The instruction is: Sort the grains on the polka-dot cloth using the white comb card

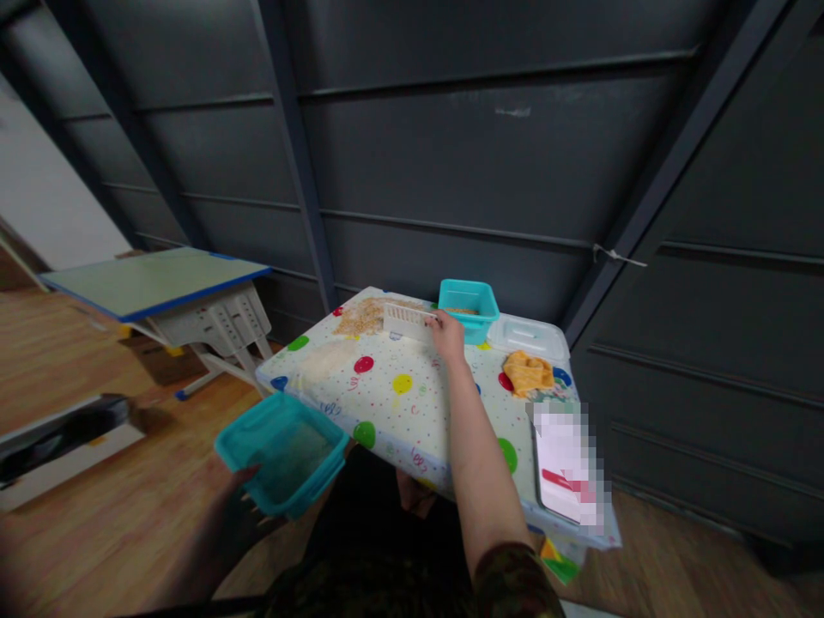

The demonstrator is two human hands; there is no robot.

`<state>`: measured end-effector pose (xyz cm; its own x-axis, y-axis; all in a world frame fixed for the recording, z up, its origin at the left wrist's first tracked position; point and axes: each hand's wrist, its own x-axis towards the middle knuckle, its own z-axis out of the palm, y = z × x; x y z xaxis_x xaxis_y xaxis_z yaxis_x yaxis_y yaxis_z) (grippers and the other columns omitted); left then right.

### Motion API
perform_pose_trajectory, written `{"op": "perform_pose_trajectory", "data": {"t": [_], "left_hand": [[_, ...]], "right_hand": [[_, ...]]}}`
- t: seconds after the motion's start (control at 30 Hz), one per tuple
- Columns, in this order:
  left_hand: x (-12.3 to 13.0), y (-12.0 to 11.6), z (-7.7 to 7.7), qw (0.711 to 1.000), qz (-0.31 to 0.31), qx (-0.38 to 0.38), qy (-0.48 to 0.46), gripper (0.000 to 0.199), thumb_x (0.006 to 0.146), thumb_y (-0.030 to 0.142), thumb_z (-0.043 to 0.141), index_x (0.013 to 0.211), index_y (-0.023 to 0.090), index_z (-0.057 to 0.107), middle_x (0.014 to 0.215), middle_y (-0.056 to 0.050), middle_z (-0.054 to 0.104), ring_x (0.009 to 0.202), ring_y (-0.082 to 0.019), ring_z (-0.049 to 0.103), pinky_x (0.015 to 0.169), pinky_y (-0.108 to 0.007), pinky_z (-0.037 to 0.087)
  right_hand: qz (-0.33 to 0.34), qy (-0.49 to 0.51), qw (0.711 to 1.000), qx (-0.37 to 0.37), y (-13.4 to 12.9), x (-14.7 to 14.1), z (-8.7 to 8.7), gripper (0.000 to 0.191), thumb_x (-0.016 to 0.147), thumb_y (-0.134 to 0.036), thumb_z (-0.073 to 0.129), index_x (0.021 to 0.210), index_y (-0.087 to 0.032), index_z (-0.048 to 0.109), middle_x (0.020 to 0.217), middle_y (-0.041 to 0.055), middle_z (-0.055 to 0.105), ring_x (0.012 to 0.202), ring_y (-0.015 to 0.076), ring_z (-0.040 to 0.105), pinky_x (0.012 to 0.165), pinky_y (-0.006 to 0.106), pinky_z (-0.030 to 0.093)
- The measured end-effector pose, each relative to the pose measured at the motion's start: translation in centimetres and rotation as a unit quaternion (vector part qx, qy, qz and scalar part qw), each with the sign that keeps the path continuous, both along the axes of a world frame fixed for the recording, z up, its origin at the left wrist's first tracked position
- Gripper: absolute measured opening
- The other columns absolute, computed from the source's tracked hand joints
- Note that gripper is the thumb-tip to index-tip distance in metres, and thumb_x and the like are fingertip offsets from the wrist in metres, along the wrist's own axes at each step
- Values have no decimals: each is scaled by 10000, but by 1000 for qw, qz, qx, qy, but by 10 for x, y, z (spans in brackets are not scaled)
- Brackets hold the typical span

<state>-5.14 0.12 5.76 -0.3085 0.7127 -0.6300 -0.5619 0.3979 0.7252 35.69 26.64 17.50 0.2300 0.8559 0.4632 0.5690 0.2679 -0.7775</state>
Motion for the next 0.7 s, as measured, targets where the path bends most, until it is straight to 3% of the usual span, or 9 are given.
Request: {"op": "perform_pose_trajectory", "data": {"t": [0.33, 0.53, 0.7], "left_hand": [[3, -1, 4, 1000, 2, 3, 2, 485, 1030, 296, 935, 1480, 214, 771, 1136, -132, 911, 900, -365, 893, 725, -481, 743], [1, 3, -4, 1000, 10, -15, -5, 581, 997, 322, 951, 1544, 230, 780, 1137, -109, 888, 909, -363, 868, 801, -508, 731], [0, 4, -10, 1000, 4, -14, -13, 551, 978, 341, 955, 1490, 220, 793, 1099, -110, 878, 905, -366, 859, 807, -505, 733]], "right_hand": [[13, -21, 1000, 5, -2, 2, 4, 284, 1013, -312, 788, 755, -319, 669, 748, 28, 734, 815, 307, 662, 825, 386, 508], [25, -28, 999, 1, -6, 0, 4, 278, 1007, -327, 784, 751, -324, 676, 694, 7, 695, 767, 297, 639, 803, 384, 507], [24, -20, 999, 7, -13, -1, -2, 264, 1018, -351, 785, 767, -317, 709, 750, 30, 768, 803, 309, 679, 842, 397, 554]]}}
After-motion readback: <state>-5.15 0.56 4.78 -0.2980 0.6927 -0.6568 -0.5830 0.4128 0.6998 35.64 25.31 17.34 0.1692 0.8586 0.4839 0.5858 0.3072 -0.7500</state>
